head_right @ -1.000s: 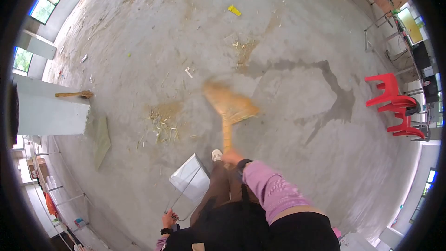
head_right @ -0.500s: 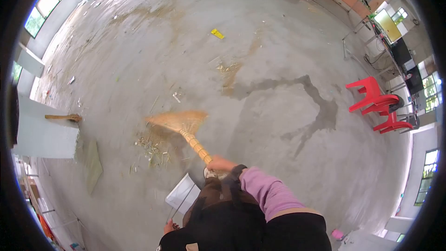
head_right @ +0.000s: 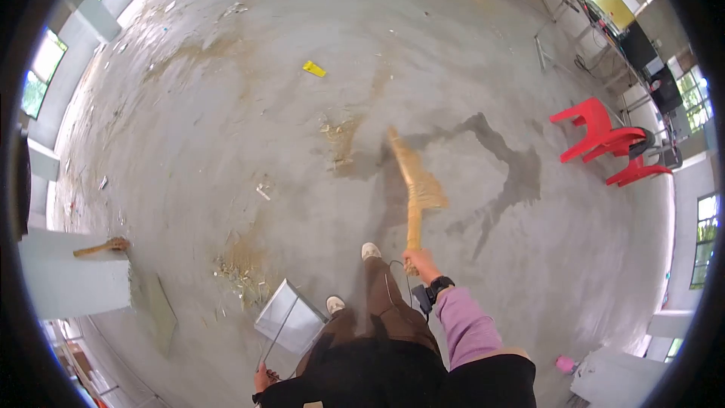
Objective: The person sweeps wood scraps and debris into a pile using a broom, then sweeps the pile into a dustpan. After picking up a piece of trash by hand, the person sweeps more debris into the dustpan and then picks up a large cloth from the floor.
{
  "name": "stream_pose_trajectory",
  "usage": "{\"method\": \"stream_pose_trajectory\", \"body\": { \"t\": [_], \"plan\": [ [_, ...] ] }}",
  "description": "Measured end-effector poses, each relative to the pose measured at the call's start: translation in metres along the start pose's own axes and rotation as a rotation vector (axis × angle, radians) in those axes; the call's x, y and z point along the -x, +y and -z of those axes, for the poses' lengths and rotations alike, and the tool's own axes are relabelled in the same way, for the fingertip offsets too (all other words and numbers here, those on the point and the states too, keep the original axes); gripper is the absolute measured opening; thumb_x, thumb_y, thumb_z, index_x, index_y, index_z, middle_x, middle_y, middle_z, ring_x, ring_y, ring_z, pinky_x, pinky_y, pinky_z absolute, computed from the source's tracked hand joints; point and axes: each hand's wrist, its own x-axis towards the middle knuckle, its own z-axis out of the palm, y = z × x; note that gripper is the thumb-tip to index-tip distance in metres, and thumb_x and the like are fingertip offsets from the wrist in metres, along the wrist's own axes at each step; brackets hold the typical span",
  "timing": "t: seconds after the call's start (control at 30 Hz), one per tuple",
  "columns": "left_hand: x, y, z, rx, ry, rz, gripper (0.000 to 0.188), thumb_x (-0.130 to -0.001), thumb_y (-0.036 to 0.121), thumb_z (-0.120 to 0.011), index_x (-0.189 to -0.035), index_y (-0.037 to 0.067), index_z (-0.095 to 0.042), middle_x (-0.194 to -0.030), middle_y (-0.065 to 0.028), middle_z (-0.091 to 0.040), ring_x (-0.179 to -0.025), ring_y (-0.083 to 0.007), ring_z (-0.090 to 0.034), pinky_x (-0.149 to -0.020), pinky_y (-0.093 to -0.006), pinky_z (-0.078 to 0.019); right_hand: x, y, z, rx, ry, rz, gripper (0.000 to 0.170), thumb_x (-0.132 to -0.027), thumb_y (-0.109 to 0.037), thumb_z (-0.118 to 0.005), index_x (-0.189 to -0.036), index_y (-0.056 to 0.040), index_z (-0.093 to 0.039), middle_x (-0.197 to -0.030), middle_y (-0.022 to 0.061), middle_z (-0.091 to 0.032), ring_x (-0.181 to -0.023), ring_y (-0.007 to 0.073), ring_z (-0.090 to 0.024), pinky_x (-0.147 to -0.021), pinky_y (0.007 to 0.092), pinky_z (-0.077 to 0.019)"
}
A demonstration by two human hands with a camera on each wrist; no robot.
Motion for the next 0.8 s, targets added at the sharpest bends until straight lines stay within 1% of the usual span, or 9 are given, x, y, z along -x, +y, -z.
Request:
{"method": "stream_pose_trajectory", "body": {
  "t": [0.2, 0.27, 0.33, 0.4, 0.47, 0.57, 0.7, 0.77, 0.8],
  "plan": [
    [-0.003, 0.035, -0.019, 0.123, -0.046, 0.024, 0.035, -0.088, 0.038, -0.057, -0.075, 0.007, -0.047, -0.062, -0.0055, -0.047, -0.055, -0.0234, -0.052, -0.053, -0.0394, -0.0454, -0.098, -0.043, 0.101, -0.479, 0.047, 0.116, 0.014, -0.076, -0.016, -0.062, -0.079, -0.0050, -0.053, -0.063, 0.0044, -0.052, -0.052, 0.0161, -0.055, -0.047, 0.0299, -0.0460],
    [0.005, 0.044, -0.029, 0.070, -0.030, 0.019, 0.037, -0.088, 0.038, -0.057, -0.071, 0.006, -0.047, -0.061, -0.0063, -0.048, -0.055, -0.0236, -0.052, -0.054, -0.0389, -0.0456, -0.160, -0.033, 0.150, -0.241, -0.034, 0.358, 0.014, -0.078, -0.017, -0.062, -0.080, -0.0060, -0.053, -0.065, 0.0047, -0.052, -0.055, 0.0156, -0.055, -0.049, 0.0295, -0.0467],
    [0.015, 0.058, -0.042, -0.024, 0.026, 0.018, 0.040, -0.088, 0.039, -0.056, -0.067, 0.006, -0.048, -0.060, -0.0070, -0.050, -0.056, -0.0234, -0.053, -0.055, -0.0384, -0.0462, -0.167, -0.067, 0.168, -0.556, 0.020, 0.177, 0.013, -0.080, -0.016, -0.061, -0.080, -0.0071, -0.052, -0.068, 0.0055, -0.052, -0.058, 0.0157, -0.055, -0.049, 0.0297, -0.0473],
    [0.020, 0.062, -0.054, 0.017, -0.002, 0.014, 0.042, -0.089, 0.040, -0.055, -0.065, 0.006, -0.048, -0.060, -0.0076, -0.051, -0.056, -0.0232, -0.054, -0.056, -0.0388, -0.0475, -0.204, -0.063, 0.197, -0.150, 0.077, 0.524, 0.013, -0.080, -0.016, -0.061, -0.082, -0.0070, -0.051, -0.070, 0.0056, -0.053, -0.061, 0.0163, -0.056, -0.050, 0.0300, -0.0479],
    [0.026, 0.059, -0.055, 0.009, 0.015, 0.011, 0.042, -0.089, 0.040, -0.054, -0.064, 0.006, -0.048, -0.060, -0.0078, -0.051, -0.057, -0.0230, -0.055, -0.057, -0.0393, -0.0488, -0.222, -0.066, 0.200, -0.080, 0.041, 0.561, 0.014, -0.080, -0.015, -0.061, -0.085, -0.0066, -0.051, -0.072, 0.0057, -0.053, -0.063, 0.0171, -0.056, -0.051, 0.0302, -0.0483],
    [0.043, 0.058, -0.075, -0.006, 0.072, 0.000, 0.038, -0.090, 0.037, -0.053, -0.068, 0.007, -0.048, -0.062, -0.0071, -0.051, -0.059, -0.0229, -0.056, -0.061, -0.0407, -0.0508, -0.203, -0.107, 0.169, -0.566, -0.083, 0.154, 0.010, -0.084, -0.014, -0.056, -0.088, -0.0071, -0.051, -0.071, 0.0052, -0.052, -0.062, 0.0169, -0.056, -0.050, 0.0284, -0.0475],
    [0.047, 0.062, -0.090, 0.066, 0.058, 0.037, 0.033, -0.088, 0.034, -0.057, -0.075, 0.004, -0.051, -0.066, -0.0073, -0.053, -0.062, -0.0225, -0.057, -0.058, -0.0381, -0.0509, -0.191, -0.094, 0.095, -0.218, -0.094, 0.122, 0.011, -0.086, -0.013, -0.052, -0.077, -0.0079, -0.048, -0.065, 0.0056, -0.051, -0.054, 0.0160, -0.053, -0.045, 0.0288, -0.0439],
    [0.037, 0.058, -0.091, 0.075, 0.063, 0.075, 0.034, -0.087, 0.034, -0.058, -0.076, 0.003, -0.051, -0.066, -0.0076, -0.053, -0.062, -0.0226, -0.058, -0.059, -0.0386, -0.0511, -0.205, -0.054, 0.058, -0.227, -0.292, -0.056, 0.012, -0.084, -0.022, -0.057, -0.081, -0.0114, -0.052, -0.064, 0.0017, -0.050, -0.053, 0.0172, -0.052, -0.043, 0.0300, -0.0420],
    [0.032, 0.057, -0.092, 0.080, 0.065, 0.093, 0.034, -0.087, 0.034, -0.058, -0.076, 0.003, -0.051, -0.067, -0.0078, -0.053, -0.062, -0.0226, -0.058, -0.059, -0.0388, -0.0513, -0.206, -0.035, 0.029, -0.143, -0.258, -0.100, 0.011, -0.084, -0.021, -0.056, -0.082, -0.0108, -0.052, -0.064, 0.0022, -0.051, -0.052, 0.0175, -0.053, -0.043, 0.0305, -0.0413]
  ]
}}
